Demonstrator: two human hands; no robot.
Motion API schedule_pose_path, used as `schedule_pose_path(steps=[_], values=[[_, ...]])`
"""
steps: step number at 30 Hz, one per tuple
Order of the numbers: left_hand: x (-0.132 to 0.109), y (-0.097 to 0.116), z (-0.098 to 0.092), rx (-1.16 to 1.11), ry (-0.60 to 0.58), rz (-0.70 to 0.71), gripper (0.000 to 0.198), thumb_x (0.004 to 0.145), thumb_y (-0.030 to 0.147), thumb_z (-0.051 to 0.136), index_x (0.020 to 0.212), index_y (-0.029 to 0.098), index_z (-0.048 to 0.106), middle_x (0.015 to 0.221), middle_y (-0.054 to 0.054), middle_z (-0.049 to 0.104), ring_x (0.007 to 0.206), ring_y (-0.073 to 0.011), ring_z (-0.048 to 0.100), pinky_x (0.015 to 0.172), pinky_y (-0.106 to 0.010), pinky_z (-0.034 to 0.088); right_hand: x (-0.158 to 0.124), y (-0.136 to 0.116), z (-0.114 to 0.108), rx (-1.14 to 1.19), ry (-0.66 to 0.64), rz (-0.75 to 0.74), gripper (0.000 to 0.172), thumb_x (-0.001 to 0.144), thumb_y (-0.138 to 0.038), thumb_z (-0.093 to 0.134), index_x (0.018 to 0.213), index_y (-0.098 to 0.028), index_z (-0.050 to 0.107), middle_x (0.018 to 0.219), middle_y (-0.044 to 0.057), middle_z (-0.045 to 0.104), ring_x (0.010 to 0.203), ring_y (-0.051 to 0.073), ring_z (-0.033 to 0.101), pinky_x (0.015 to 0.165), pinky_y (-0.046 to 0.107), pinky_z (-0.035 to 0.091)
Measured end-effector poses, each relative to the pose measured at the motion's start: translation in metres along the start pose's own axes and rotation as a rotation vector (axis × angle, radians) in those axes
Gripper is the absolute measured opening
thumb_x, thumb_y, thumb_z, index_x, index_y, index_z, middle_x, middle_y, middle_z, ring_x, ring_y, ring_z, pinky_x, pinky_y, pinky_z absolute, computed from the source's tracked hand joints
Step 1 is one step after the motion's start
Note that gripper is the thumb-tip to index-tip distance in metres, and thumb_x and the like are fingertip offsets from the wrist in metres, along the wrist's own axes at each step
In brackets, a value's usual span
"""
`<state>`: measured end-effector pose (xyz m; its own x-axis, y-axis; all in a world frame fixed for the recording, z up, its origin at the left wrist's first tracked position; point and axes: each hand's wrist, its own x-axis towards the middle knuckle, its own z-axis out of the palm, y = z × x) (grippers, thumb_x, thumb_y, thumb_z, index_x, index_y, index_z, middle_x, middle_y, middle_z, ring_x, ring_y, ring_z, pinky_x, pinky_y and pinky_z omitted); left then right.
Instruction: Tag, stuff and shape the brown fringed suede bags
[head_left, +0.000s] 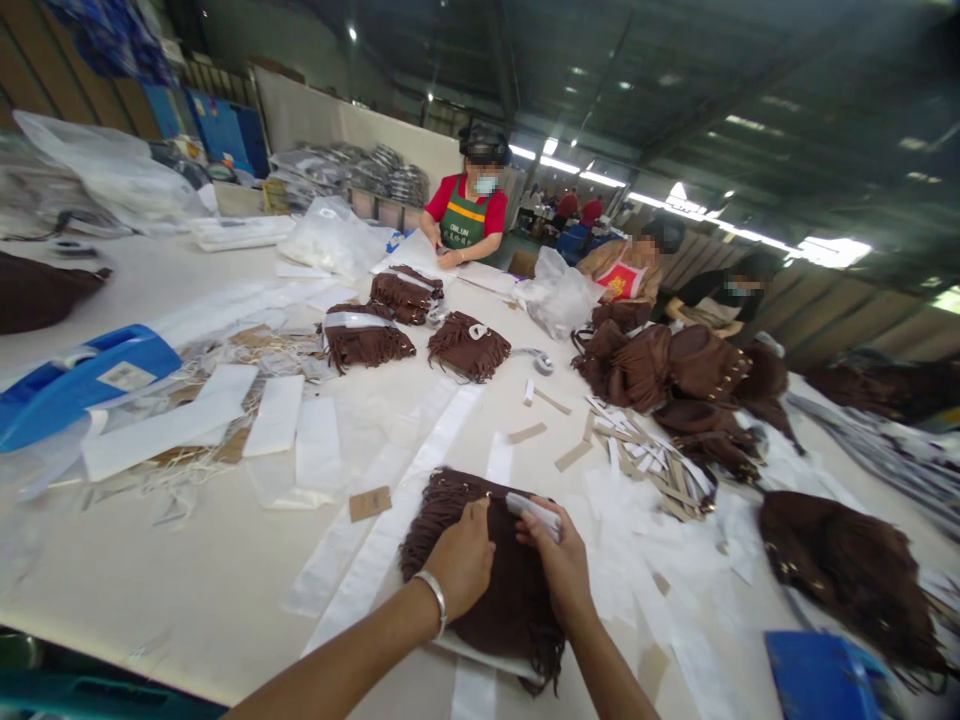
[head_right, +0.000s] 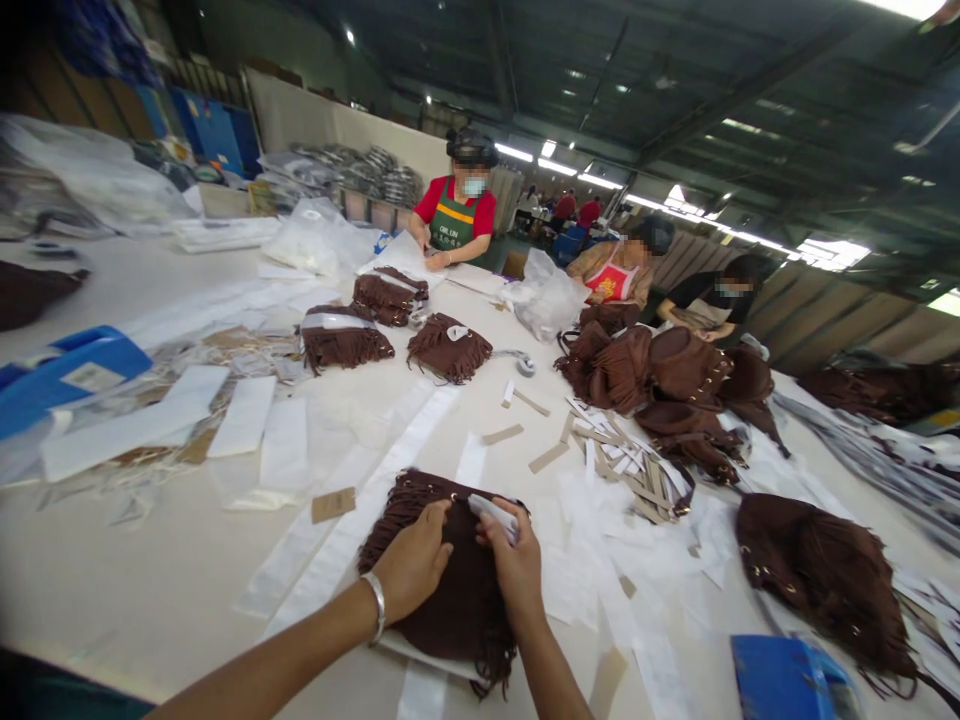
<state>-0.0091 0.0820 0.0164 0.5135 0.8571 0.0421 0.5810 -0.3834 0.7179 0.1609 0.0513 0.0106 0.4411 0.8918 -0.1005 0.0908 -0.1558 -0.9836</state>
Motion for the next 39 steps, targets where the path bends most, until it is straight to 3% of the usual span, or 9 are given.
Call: schedule_pose_path(steps=[3, 5, 8, 13, 20, 26, 29, 34, 39], values=[[0.017, -0.002, -0.001, 0.055, -0.039, -0.027, 0.058, 0.087, 0.012, 0.042, 0.142, 0.009, 0.024, 0.126, -0.019, 0.057, 0.107, -0.0230, 0.063, 0.091, -0.033, 0.049, 0.004, 0.004, 0.002, 0.248, 0.040, 0.128, 0.048, 0.072, -0.040, 0.076, 0.112, -0.019, 0.059, 0.091, 0.002, 0.069, 0.075, 0.016, 0.065, 0.075, 0.034, 0.058], [0.027, -0.005, 0.001, 0.152, -0.083, -0.022, 0.060, 0.089, 0.013, 0.040, 0.146, 0.013, 0.021, 0.108, -0.014, 0.068, 0.092, -0.0232, 0.068, 0.080, -0.033, 0.053, 0.006, 0.007, 0.003, 0.359, 0.063, 0.173, 0.040, 0.071, -0.037, 0.077, 0.103, -0.020, 0.061, 0.087, -0.001, 0.066, 0.074, 0.014, 0.063, 0.077, 0.034, 0.058], [0.038, -0.010, 0.007, 0.280, -0.116, -0.032, 0.050, 0.093, 0.016, 0.038, 0.142, 0.019, 0.031, 0.087, -0.008, 0.072, 0.080, -0.0235, 0.070, 0.069, -0.033, 0.053, 0.008, 0.010, 0.003, 0.380, 0.057, 0.179, 0.036, 0.072, -0.036, 0.077, 0.100, -0.020, 0.062, 0.087, -0.002, 0.064, 0.074, 0.013, 0.062, 0.078, 0.034, 0.058], [0.045, -0.010, 0.016, 0.356, -0.077, -0.077, 0.034, 0.095, 0.019, 0.036, 0.128, 0.022, 0.047, 0.082, -0.008, 0.071, 0.076, -0.0252, 0.070, 0.064, -0.035, 0.053, 0.007, 0.010, 0.005, 0.053, -0.041, 0.060, 0.045, 0.076, -0.037, 0.072, 0.115, -0.021, 0.057, 0.092, 0.001, 0.066, 0.079, 0.016, 0.062, 0.080, 0.035, 0.054], [0.055, -0.002, 0.009, 0.434, -0.055, 0.078, 0.019, 0.094, 0.016, 0.039, 0.099, 0.015, 0.057, 0.095, -0.011, 0.063, 0.085, -0.0273, 0.066, 0.067, -0.039, 0.053, 0.002, 0.008, 0.004, -0.398, -0.099, -0.296, 0.025, 0.085, -0.028, 0.059, 0.109, -0.022, 0.060, 0.111, 0.006, 0.062, 0.102, 0.021, 0.057, 0.092, 0.039, 0.044], [0.062, -0.015, 0.002, 0.471, -0.079, 0.185, 0.018, 0.094, 0.016, 0.039, 0.101, 0.015, 0.055, 0.098, -0.010, 0.059, 0.080, -0.0244, 0.065, 0.065, -0.036, 0.053, 0.000, 0.011, 0.005, -0.507, -0.135, -0.488, 0.022, 0.090, -0.019, 0.050, 0.110, -0.022, 0.058, 0.112, 0.007, 0.059, 0.109, 0.021, 0.055, 0.096, 0.039, 0.044], [0.060, -0.021, 0.003, 0.482, -0.085, 0.182, 0.017, 0.093, 0.014, 0.039, 0.100, 0.015, 0.054, 0.101, -0.010, 0.058, 0.083, -0.0234, 0.064, 0.067, -0.035, 0.053, -0.003, 0.015, 0.008, -0.609, -0.205, -0.592, 0.033, 0.087, -0.008, 0.044, 0.114, -0.022, 0.057, 0.118, 0.008, 0.056, 0.115, 0.020, 0.053, 0.100, 0.037, 0.045], [0.062, -0.028, 0.008, 0.478, -0.101, 0.162, 0.014, 0.092, 0.014, 0.043, 0.100, 0.016, 0.054, 0.104, -0.009, 0.057, 0.085, -0.0199, 0.063, 0.073, -0.032, 0.053, -0.009, 0.018, 0.016, -0.937, -0.240, -0.672, 0.054, 0.078, 0.004, 0.039, 0.126, -0.017, 0.052, 0.127, 0.012, 0.054, 0.117, 0.021, 0.053, 0.098, 0.034, 0.048], [0.068, -0.028, 0.009, 0.466, -0.105, 0.129, 0.013, 0.090, 0.011, 0.045, 0.098, 0.016, 0.054, 0.102, -0.008, 0.057, 0.083, -0.0175, 0.062, 0.073, -0.030, 0.052, -0.010, 0.010, 0.015, -1.289, -0.330, -0.758, 0.047, 0.085, -0.005, 0.044, 0.130, -0.016, 0.053, 0.130, 0.015, 0.058, 0.107, 0.027, 0.055, 0.091, 0.045, 0.048]])
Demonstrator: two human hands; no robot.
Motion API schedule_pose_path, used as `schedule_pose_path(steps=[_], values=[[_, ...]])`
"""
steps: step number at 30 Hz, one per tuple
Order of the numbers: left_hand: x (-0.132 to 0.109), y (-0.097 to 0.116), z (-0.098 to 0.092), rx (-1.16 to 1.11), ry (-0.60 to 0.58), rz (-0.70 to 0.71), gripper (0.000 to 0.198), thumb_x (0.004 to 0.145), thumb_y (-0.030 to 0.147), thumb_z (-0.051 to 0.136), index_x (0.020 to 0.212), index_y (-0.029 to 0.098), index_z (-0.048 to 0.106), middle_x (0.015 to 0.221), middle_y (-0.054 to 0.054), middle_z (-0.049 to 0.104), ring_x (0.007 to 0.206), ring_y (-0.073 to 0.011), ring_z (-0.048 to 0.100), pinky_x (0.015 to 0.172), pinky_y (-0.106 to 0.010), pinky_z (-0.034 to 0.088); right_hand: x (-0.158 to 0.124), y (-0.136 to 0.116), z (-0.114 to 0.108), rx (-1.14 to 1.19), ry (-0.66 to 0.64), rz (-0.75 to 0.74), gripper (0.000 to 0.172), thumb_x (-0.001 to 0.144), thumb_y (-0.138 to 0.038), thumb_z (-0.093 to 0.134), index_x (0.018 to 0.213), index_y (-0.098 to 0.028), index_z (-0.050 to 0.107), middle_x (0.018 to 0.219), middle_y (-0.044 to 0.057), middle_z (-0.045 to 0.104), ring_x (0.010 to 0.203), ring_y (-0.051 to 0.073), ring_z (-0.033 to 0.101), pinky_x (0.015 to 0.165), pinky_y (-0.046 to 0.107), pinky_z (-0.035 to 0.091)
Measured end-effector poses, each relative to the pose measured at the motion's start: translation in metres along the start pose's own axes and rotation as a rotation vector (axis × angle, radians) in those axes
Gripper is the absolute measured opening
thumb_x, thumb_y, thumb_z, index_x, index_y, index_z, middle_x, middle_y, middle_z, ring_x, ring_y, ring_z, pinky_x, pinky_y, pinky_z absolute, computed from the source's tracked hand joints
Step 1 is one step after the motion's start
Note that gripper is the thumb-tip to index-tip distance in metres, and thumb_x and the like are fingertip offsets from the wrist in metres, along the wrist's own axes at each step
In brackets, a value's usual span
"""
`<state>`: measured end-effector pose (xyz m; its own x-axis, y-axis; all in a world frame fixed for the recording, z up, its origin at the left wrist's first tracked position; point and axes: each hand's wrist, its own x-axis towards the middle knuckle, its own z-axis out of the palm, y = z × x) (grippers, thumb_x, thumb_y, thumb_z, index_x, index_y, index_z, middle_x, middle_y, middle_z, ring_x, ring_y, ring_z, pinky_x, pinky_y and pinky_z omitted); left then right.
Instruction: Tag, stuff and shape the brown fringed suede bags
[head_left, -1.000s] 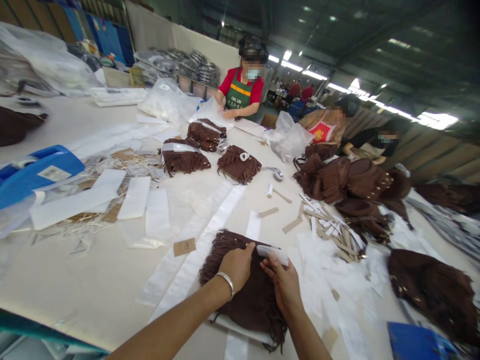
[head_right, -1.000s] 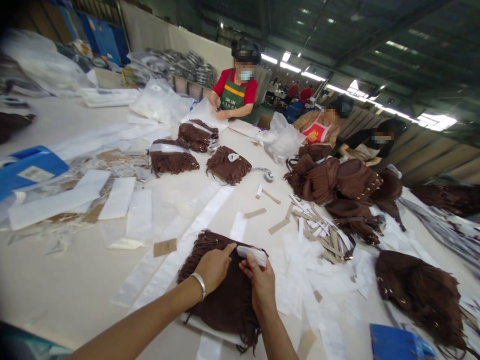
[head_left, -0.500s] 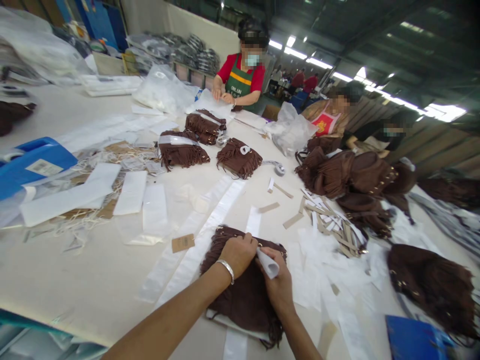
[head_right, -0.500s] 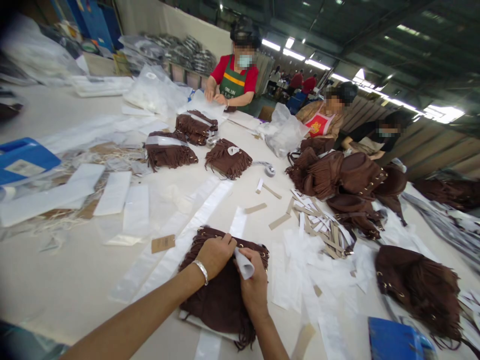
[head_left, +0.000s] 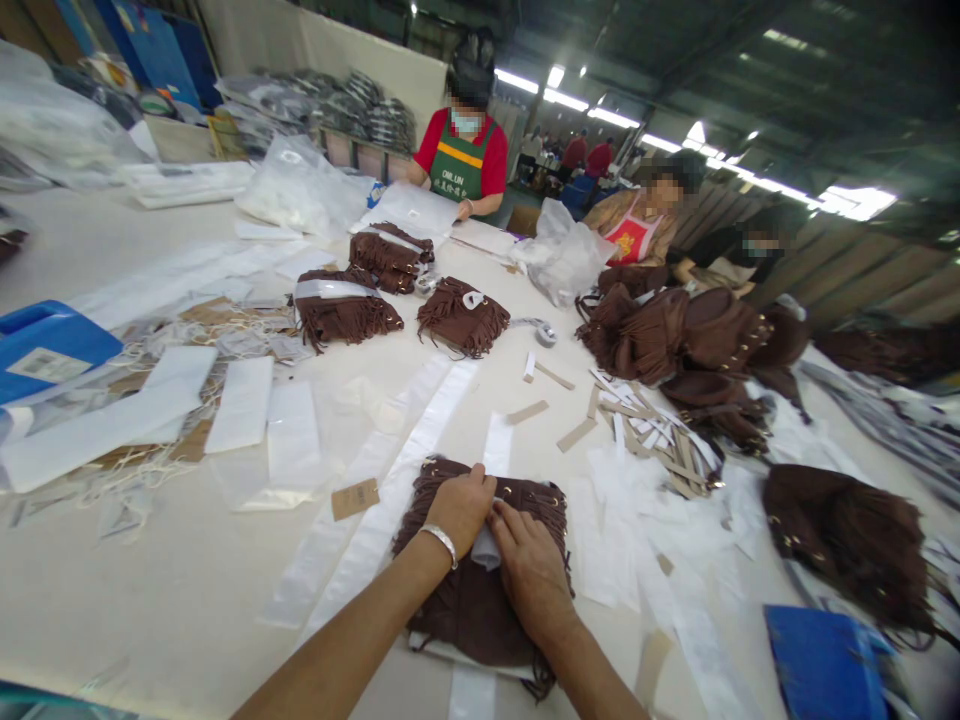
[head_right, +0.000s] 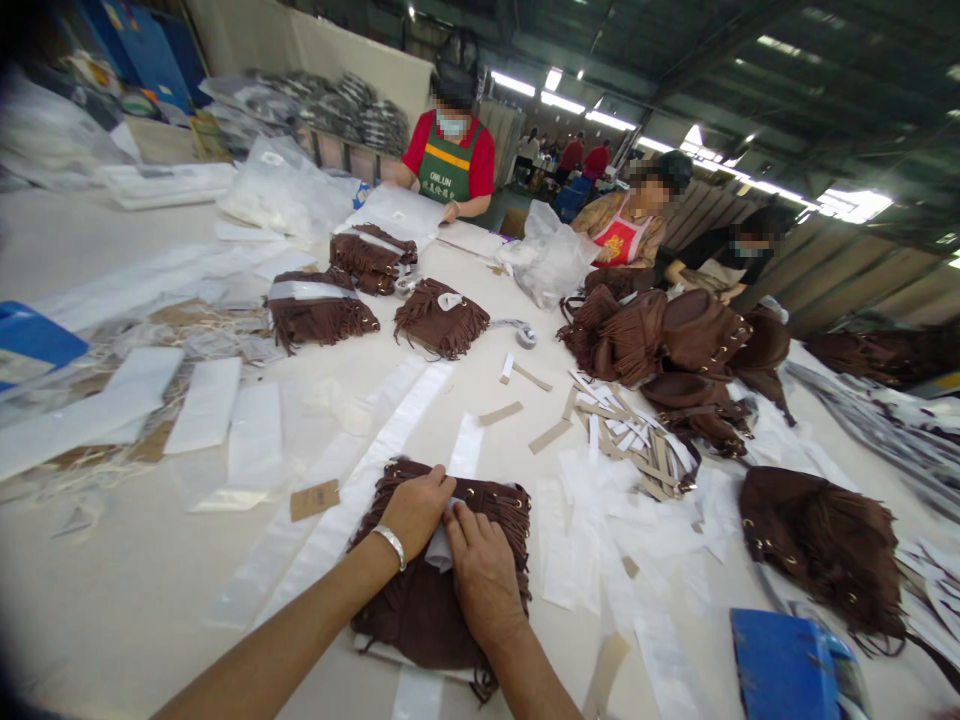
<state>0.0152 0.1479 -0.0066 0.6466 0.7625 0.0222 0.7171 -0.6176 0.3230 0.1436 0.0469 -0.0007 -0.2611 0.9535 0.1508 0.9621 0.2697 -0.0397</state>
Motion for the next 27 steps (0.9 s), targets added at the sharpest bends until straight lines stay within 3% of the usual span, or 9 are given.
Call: schedule_pose_path(steps=[6, 12, 16, 18, 20, 24, 27], values=[[-0.019, 0.020, -0.009, -0.021, 0.044, -0.044, 0.019, 0.087, 0.006, 0.045, 0.101, 0.015, 0.054, 0.103, -0.009, 0.056, 0.092, -0.0199, 0.059, 0.084, -0.035, 0.050, -0.009, 0.004, -0.011, 0.052, -0.145, -0.029, 0.061, 0.082, -0.003, 0.042, 0.141, -0.015, 0.042, 0.144, 0.014, 0.046, 0.119, 0.029, 0.048, 0.099, 0.048, 0.043], [-0.048, 0.034, 0.010, -0.065, 0.144, 0.046, 0.027, 0.090, 0.008, 0.042, 0.114, 0.015, 0.052, 0.104, -0.008, 0.057, 0.100, -0.0219, 0.054, 0.091, -0.038, 0.048, -0.006, 0.027, -0.030, 0.427, -0.236, -0.021, 0.051, 0.085, -0.006, 0.040, 0.131, -0.019, 0.054, 0.141, 0.012, 0.049, 0.127, 0.025, 0.046, 0.106, 0.046, 0.039], [-0.051, 0.031, 0.021, -0.056, 0.124, 0.032, 0.020, 0.092, 0.011, 0.042, 0.108, 0.016, 0.054, 0.104, -0.007, 0.055, 0.097, -0.0223, 0.054, 0.090, -0.040, 0.048, 0.031, 0.055, -0.037, 0.704, -0.277, 0.068, 0.031, 0.092, -0.020, 0.043, 0.114, -0.025, 0.064, 0.117, 0.006, 0.066, 0.107, 0.020, 0.060, 0.094, 0.036, 0.048], [-0.050, 0.031, 0.022, -0.027, 0.123, 0.033, 0.019, 0.092, 0.013, 0.043, 0.108, 0.016, 0.053, 0.106, -0.008, 0.054, 0.097, -0.0232, 0.053, 0.089, -0.041, 0.048, 0.057, 0.063, -0.033, 0.647, -0.227, 0.130, 0.027, 0.091, -0.023, 0.046, 0.112, -0.025, 0.063, 0.107, 0.004, 0.068, 0.100, 0.020, 0.062, 0.090, 0.036, 0.048], [-0.050, 0.032, 0.023, 0.004, 0.122, 0.026, 0.021, 0.091, 0.012, 0.045, 0.110, 0.015, 0.053, 0.106, -0.009, 0.055, 0.096, -0.0236, 0.054, 0.088, -0.041, 0.048, 0.082, 0.067, -0.025, 0.562, -0.245, 0.092, 0.028, 0.089, -0.023, 0.050, 0.114, -0.024, 0.062, 0.107, 0.005, 0.067, 0.101, 0.021, 0.060, 0.091, 0.035, 0.045], [-0.049, 0.033, 0.024, 0.014, 0.130, 0.016, 0.019, 0.090, 0.013, 0.047, 0.108, 0.016, 0.053, 0.102, -0.009, 0.055, 0.092, -0.0231, 0.055, 0.083, -0.040, 0.050, 0.120, 0.072, -0.015, 0.548, -0.467, -0.082, 0.031, 0.078, -0.023, 0.063, 0.109, -0.024, 0.065, 0.097, 0.004, 0.067, 0.090, 0.020, 0.060, 0.080, 0.030, 0.044], [-0.050, 0.032, 0.023, -0.008, 0.142, 0.014, 0.018, 0.090, 0.013, 0.048, 0.106, 0.016, 0.054, 0.100, -0.008, 0.056, 0.090, -0.0227, 0.056, 0.080, -0.039, 0.051, 0.138, 0.084, -0.019, 0.647, -0.627, -0.094, 0.031, 0.073, -0.027, 0.069, 0.103, -0.024, 0.067, 0.089, 0.001, 0.066, 0.079, 0.017, 0.058, 0.070, 0.028, 0.043]])
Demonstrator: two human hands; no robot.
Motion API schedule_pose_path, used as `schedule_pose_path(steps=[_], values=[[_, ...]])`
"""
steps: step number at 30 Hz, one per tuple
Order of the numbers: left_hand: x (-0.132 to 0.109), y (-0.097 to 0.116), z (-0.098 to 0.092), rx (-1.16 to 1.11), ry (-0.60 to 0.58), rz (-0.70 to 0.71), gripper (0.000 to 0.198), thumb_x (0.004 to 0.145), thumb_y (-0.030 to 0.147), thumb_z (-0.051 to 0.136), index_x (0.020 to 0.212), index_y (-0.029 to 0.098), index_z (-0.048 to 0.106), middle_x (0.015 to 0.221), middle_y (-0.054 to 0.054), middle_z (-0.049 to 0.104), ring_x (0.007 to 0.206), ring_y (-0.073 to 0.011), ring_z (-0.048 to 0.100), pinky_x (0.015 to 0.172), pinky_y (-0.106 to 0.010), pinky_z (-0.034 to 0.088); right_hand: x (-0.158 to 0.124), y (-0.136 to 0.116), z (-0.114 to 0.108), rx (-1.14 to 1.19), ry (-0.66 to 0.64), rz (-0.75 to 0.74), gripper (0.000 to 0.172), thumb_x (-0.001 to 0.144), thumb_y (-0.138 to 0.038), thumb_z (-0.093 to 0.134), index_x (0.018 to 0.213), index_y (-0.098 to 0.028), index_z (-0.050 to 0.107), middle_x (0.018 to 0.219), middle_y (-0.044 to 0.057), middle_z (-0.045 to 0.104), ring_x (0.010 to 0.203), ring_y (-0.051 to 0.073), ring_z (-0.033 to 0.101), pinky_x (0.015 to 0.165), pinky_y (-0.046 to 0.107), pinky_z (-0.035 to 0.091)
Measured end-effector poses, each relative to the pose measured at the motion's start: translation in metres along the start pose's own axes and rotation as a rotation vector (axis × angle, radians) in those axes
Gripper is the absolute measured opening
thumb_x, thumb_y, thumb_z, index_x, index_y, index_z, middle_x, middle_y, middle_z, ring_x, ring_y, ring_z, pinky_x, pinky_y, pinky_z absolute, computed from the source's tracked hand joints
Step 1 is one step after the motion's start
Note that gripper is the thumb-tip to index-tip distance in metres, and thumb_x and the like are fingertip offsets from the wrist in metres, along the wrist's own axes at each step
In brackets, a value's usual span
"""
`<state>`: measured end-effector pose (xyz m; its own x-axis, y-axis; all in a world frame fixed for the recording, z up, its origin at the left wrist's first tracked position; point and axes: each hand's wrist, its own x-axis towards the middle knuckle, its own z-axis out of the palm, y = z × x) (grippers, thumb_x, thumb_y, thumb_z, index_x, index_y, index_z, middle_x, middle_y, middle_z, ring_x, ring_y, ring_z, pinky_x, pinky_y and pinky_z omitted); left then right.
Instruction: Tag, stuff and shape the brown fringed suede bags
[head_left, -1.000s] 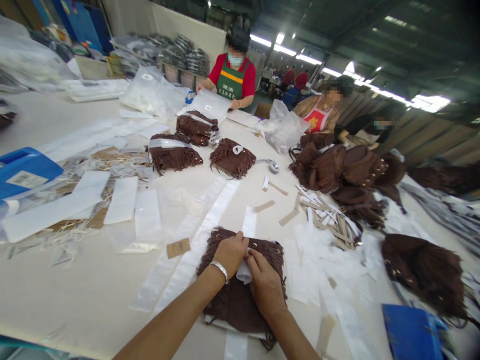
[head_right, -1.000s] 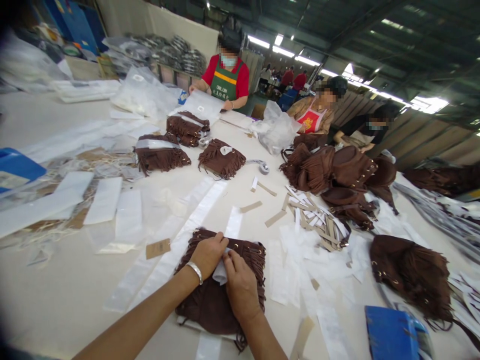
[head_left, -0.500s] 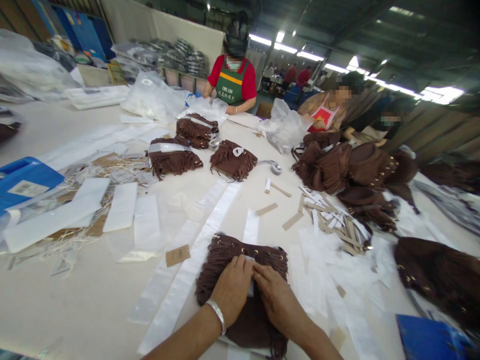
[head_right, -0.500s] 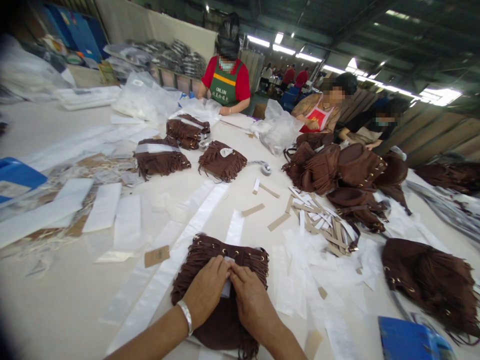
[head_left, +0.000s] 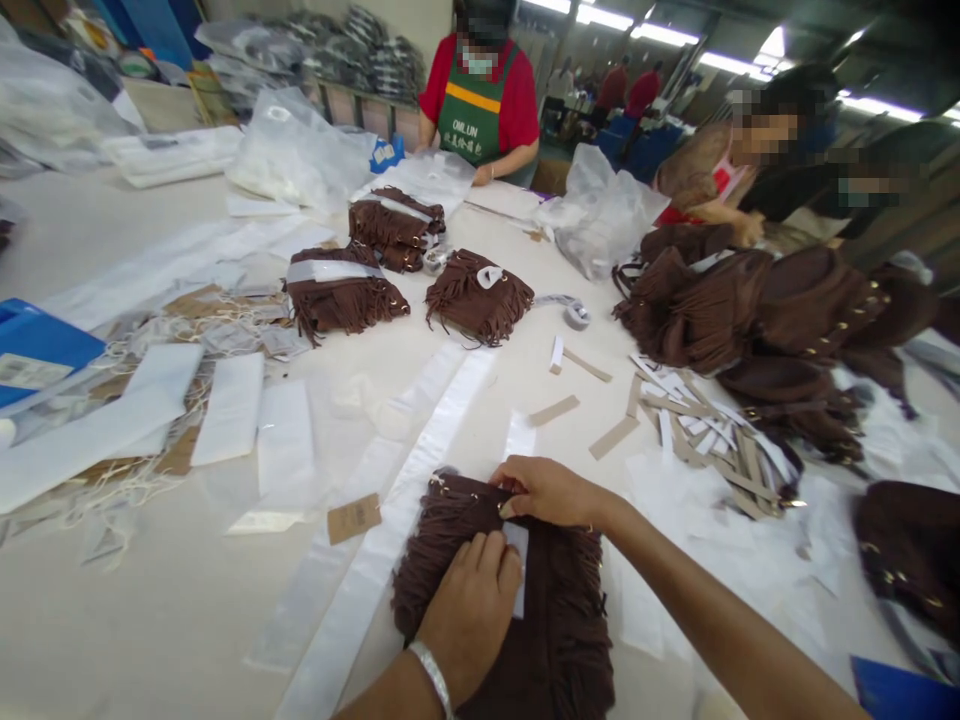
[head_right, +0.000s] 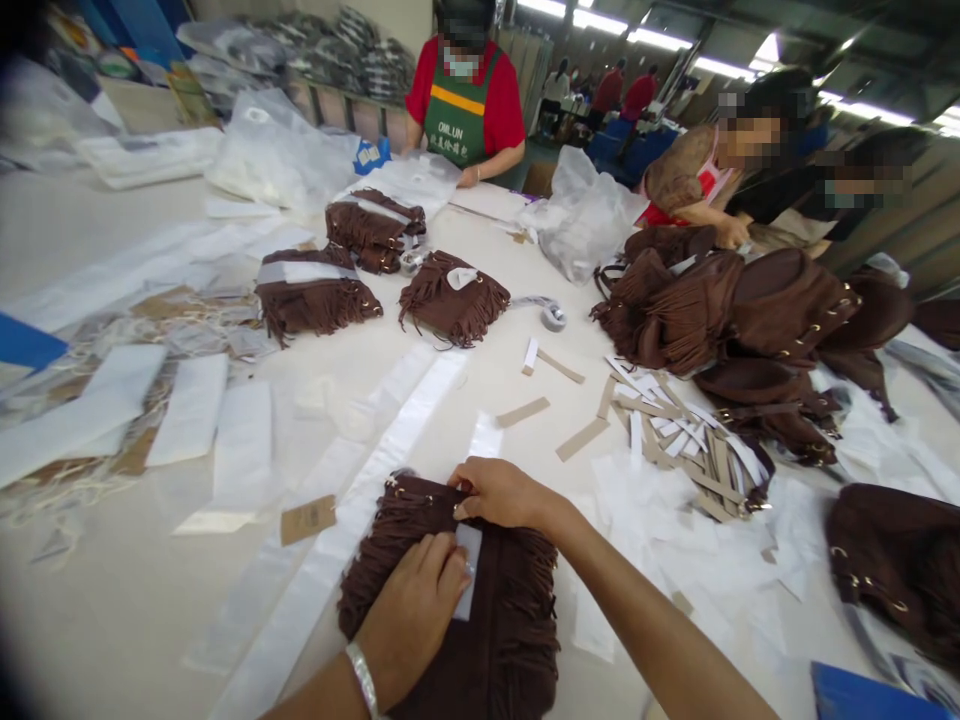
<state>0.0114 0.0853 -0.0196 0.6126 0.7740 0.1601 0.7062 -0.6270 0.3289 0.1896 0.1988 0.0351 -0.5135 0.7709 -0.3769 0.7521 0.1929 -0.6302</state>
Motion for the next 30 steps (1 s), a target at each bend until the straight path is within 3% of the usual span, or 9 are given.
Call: schedule_pose_path(steps=[5, 7, 14, 19, 25, 30], values=[[-0.003, -0.003, -0.001, -0.060, 0.051, 0.001, 0.021, 0.092, 0.016, 0.047, 0.111, 0.017, 0.053, 0.103, -0.010, 0.059, 0.091, -0.0221, 0.058, 0.081, -0.039, 0.051, 0.004, 0.011, -0.019, 0.418, -0.326, -0.002, 0.045, 0.067, -0.025, 0.073, 0.110, -0.022, 0.061, 0.090, -0.001, 0.068, 0.078, 0.016, 0.059, 0.067, 0.025, 0.045], [-0.004, -0.004, 0.000, -0.082, 0.072, 0.002, 0.021, 0.092, 0.017, 0.047, 0.112, 0.017, 0.054, 0.102, -0.010, 0.060, 0.091, -0.0220, 0.059, 0.080, -0.039, 0.051, 0.004, 0.013, -0.017, 0.521, -0.388, 0.022, 0.051, 0.066, -0.022, 0.072, 0.115, -0.023, 0.057, 0.088, -0.003, 0.068, 0.073, 0.014, 0.059, 0.064, 0.024, 0.045], [-0.011, -0.006, 0.010, -0.059, 0.123, 0.018, 0.027, 0.090, 0.018, 0.053, 0.117, 0.016, 0.055, 0.108, -0.013, 0.061, 0.096, -0.0243, 0.060, 0.088, -0.043, 0.050, -0.002, 0.011, -0.001, 0.605, -0.250, 0.036, 0.034, 0.071, -0.023, 0.068, 0.104, -0.020, 0.063, 0.088, -0.002, 0.069, 0.078, 0.015, 0.059, 0.071, 0.025, 0.045], [-0.011, -0.006, 0.010, -0.051, 0.123, 0.007, 0.026, 0.091, 0.018, 0.051, 0.117, 0.016, 0.055, 0.109, -0.013, 0.062, 0.099, -0.0242, 0.060, 0.088, -0.043, 0.050, -0.001, 0.012, 0.011, 0.757, -0.157, 0.122, 0.023, 0.067, -0.024, 0.070, 0.089, -0.019, 0.064, 0.080, -0.004, 0.068, 0.072, 0.013, 0.059, 0.070, 0.024, 0.044], [-0.010, -0.005, 0.007, -0.071, 0.114, 0.018, 0.026, 0.091, 0.017, 0.053, 0.116, 0.016, 0.055, 0.106, -0.012, 0.061, 0.095, -0.0243, 0.060, 0.083, -0.042, 0.051, -0.002, 0.020, 0.007, 0.852, -0.282, 0.172, 0.031, 0.068, -0.032, 0.074, 0.094, -0.018, 0.066, 0.081, -0.002, 0.068, 0.070, 0.012, 0.059, 0.067, 0.023, 0.044], [-0.011, -0.006, 0.009, -0.079, 0.106, 0.014, 0.026, 0.090, 0.017, 0.053, 0.117, 0.017, 0.055, 0.106, -0.011, 0.061, 0.095, -0.0241, 0.059, 0.084, -0.043, 0.051, -0.005, 0.020, 0.009, 0.915, -0.238, 0.168, 0.031, 0.070, -0.034, 0.074, 0.094, -0.017, 0.067, 0.082, -0.002, 0.068, 0.070, 0.011, 0.058, 0.069, 0.023, 0.043]])
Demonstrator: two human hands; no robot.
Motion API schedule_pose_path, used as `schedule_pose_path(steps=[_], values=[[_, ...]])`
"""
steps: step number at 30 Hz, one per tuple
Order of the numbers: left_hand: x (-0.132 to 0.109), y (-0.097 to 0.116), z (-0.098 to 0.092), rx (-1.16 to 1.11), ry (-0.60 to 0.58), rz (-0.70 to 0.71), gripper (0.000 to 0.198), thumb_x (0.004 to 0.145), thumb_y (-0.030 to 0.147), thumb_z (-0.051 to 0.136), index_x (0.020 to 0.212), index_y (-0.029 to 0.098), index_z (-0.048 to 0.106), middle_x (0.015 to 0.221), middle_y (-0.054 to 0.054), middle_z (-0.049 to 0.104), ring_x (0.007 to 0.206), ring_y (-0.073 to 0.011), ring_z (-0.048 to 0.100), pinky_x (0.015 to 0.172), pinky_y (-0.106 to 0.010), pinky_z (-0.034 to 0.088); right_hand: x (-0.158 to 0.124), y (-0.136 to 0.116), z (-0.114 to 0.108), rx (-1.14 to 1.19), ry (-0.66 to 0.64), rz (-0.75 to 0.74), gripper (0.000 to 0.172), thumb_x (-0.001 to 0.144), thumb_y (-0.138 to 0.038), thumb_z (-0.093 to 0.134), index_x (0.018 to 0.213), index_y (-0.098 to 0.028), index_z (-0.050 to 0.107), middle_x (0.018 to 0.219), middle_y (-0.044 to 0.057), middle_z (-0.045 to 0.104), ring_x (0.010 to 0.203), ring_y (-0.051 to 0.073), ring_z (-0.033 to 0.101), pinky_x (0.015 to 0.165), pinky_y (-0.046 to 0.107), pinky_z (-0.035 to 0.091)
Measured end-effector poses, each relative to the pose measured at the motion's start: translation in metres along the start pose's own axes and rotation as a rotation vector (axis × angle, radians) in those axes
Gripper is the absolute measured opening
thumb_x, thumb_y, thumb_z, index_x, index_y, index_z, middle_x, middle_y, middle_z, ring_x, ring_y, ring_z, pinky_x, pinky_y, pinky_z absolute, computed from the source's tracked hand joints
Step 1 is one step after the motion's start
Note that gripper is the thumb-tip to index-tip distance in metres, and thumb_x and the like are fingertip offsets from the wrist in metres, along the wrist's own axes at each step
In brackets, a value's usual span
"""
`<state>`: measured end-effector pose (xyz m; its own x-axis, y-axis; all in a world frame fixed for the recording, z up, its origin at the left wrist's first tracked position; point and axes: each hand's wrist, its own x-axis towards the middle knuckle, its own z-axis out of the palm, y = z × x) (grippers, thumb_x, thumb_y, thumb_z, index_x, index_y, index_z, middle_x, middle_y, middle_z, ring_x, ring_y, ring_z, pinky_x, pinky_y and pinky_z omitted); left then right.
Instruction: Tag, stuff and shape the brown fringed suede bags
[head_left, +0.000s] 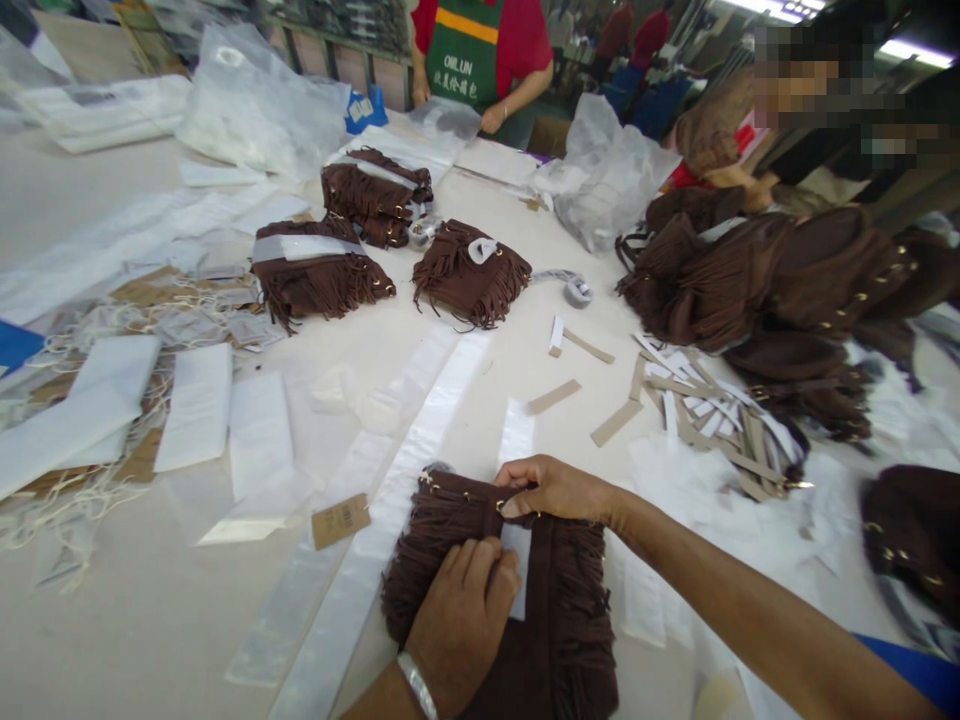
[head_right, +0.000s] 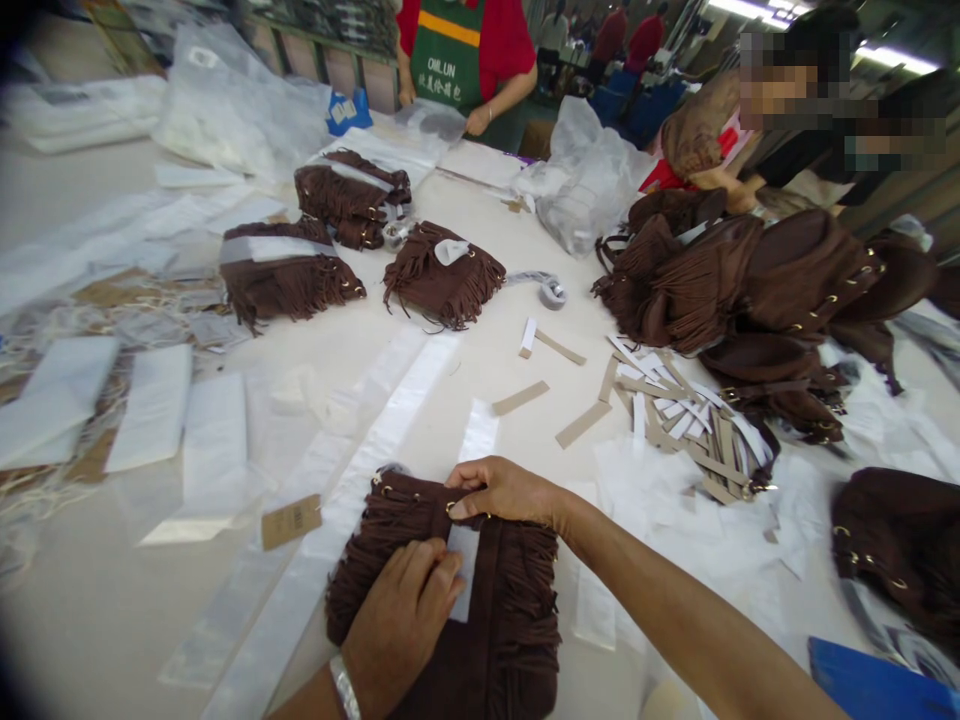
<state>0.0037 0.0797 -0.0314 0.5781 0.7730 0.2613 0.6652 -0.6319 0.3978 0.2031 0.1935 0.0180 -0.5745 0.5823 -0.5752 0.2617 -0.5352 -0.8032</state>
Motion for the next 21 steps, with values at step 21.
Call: schedule_pose_path(steps=[21], values=[[-0.002, -0.001, 0.002, 0.015, 0.069, 0.028, 0.027, 0.087, 0.016, 0.059, 0.114, 0.016, 0.058, 0.104, -0.011, 0.060, 0.094, -0.0240, 0.058, 0.085, -0.042, 0.050, 0.019, -0.006, 0.002, 0.110, 0.135, 0.202, 0.027, 0.074, -0.037, 0.070, 0.089, -0.015, 0.067, 0.073, 0.000, 0.067, 0.059, 0.009, 0.056, 0.057, 0.021, 0.045]])
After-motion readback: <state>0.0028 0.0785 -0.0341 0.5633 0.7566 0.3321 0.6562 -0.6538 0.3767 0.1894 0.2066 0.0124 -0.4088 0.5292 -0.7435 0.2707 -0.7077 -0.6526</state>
